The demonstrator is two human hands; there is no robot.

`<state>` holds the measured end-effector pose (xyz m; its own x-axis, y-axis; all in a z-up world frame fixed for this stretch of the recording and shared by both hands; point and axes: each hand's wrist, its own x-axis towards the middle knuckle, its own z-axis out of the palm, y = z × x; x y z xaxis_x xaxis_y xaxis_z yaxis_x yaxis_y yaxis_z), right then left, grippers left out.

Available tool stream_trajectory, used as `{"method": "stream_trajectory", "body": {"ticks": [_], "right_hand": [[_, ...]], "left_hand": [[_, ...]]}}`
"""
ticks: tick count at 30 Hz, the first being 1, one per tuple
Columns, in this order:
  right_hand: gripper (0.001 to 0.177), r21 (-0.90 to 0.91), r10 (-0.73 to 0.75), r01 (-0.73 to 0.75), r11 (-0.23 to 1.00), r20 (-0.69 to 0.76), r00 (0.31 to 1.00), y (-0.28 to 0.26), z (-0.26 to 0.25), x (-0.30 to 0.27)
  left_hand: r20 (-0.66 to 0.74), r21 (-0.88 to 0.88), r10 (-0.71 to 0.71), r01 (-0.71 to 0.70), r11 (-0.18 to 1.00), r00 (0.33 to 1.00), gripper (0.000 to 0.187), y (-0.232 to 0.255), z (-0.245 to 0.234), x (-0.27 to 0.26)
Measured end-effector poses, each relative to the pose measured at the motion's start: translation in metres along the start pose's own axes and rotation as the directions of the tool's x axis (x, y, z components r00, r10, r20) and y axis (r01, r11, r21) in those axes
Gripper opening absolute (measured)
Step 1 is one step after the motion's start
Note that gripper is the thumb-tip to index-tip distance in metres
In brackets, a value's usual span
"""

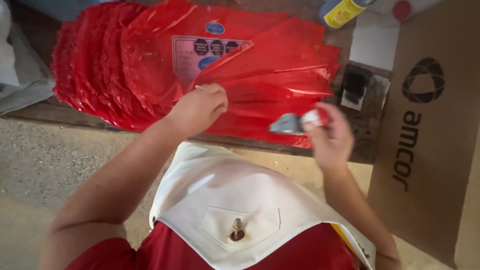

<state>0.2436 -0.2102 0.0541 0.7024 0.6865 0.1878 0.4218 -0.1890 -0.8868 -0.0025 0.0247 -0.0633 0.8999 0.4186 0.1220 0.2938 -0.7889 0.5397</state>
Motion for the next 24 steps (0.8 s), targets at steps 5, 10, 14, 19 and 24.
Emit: {"method": "stream_trajectory", "body": {"ticks": [5,10,14,19,24], "right_hand": [[0.05,-0.084,-0.363,0.38,0.921,0.171,0.916,-0.015,0.04,-0.004],[0.046,-0.147,-0.568,0.596,0.79,0.194,0.8,-0.029,0.068,0.004],[0.045,-0.179,-0.6,0.625,0.759,0.18,0.78,-0.015,0.087,0.001],[0.046,-0.158,-0.515,0.55,0.82,0.216,0.83,-0.02,0.071,0.009],[0.044,0.064,-0.219,0.217,0.974,0.027,0.975,-0.019,0.041,0.013]], "left_hand": [[-0.038,-0.065,-0.033,0.031,0.997,0.999,0.014,0.015,-0.025,0.0],[-0.073,-0.05,-0.067,0.063,0.997,0.995,0.013,0.017,-0.026,-0.001],[-0.08,-0.086,-0.053,0.046,0.995,0.995,0.014,0.018,-0.027,-0.003],[-0.023,0.015,0.044,-0.044,0.999,0.999,0.075,0.024,-0.029,-0.006],[-0.276,0.086,0.027,-0.003,0.996,0.961,0.025,0.011,-0.003,-0.006]]}}
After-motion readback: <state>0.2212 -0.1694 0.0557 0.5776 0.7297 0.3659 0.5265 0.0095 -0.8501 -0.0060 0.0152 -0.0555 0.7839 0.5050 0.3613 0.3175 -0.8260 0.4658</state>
